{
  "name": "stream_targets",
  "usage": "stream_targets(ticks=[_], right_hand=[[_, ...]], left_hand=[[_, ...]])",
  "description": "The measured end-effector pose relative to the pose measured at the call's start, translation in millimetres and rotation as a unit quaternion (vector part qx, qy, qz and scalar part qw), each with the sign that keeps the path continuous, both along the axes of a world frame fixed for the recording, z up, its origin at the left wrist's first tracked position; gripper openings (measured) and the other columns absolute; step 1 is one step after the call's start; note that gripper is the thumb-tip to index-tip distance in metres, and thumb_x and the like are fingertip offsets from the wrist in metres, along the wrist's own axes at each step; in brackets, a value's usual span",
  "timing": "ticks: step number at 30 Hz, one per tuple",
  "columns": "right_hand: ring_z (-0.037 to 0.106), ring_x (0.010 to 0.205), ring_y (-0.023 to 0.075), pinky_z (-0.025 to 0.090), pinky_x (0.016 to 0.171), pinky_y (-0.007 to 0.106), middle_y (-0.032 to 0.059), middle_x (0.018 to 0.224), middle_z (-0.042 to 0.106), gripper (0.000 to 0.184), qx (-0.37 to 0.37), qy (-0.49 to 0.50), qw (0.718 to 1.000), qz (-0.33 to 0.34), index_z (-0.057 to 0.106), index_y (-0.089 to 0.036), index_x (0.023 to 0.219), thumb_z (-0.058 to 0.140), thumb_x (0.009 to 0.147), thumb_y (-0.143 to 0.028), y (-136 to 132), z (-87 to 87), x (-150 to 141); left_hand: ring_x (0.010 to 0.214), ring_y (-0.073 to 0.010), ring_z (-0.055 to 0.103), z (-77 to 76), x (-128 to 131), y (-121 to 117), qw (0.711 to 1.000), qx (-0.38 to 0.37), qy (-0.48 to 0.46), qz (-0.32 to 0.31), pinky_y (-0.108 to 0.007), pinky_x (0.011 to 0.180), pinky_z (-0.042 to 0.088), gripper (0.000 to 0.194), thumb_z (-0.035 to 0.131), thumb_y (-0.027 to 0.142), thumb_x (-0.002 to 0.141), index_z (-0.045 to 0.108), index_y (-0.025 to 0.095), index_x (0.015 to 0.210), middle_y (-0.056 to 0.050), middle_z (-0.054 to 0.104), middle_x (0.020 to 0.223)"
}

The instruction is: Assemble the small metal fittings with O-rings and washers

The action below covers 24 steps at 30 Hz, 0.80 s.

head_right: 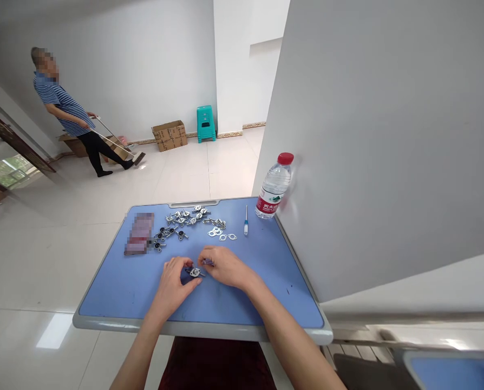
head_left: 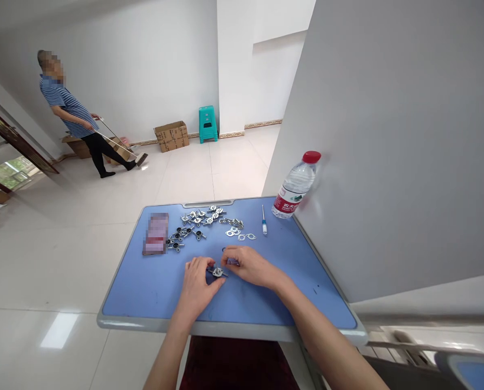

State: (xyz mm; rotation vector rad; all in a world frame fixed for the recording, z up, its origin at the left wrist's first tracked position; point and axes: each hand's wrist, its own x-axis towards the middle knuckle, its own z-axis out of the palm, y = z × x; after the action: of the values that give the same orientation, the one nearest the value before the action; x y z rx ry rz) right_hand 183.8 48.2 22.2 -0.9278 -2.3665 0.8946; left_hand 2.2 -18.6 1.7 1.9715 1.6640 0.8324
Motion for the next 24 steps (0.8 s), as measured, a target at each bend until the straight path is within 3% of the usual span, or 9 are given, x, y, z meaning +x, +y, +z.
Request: stream_targets(ticks=[8,24], right_hand=[[0.057,0.068,0.0144,0.043,0.064,0.026,0.004,0.086,0.067,0.025,0.009,0.031,0.997,-0.075,0.067,-0.018,0.088,0.05,0.078,-0.003,3.1,1.1,4.2],[0.058,0.071,0.0153,0.043,0.066,0.027,0.0041,0.085,0.067,0.027,0.004,0.022,0.997,-0.071,0.066,-0.018,0.089,0.049,0.077,-0.001,3.6,0.6,5.4]], left_hand=[[0.095,-0.0245,0.057,-1.5,-2.9,1.6,0.998,0.032,0.042,-0.024,-0.039,0.083,0.039,0.01,0.065,0.024,0.084,0.061,0.023,0.092,-0.003,0.065,0.097],[0.092,-0.0217,0.058,-6.1,-4.5,0.9,0.996,0.058,0.061,-0.023,-0.036,0.08,0.04,0.006,0.066,0.018,0.083,0.063,0.021,0.088,-0.002,0.066,0.095]])
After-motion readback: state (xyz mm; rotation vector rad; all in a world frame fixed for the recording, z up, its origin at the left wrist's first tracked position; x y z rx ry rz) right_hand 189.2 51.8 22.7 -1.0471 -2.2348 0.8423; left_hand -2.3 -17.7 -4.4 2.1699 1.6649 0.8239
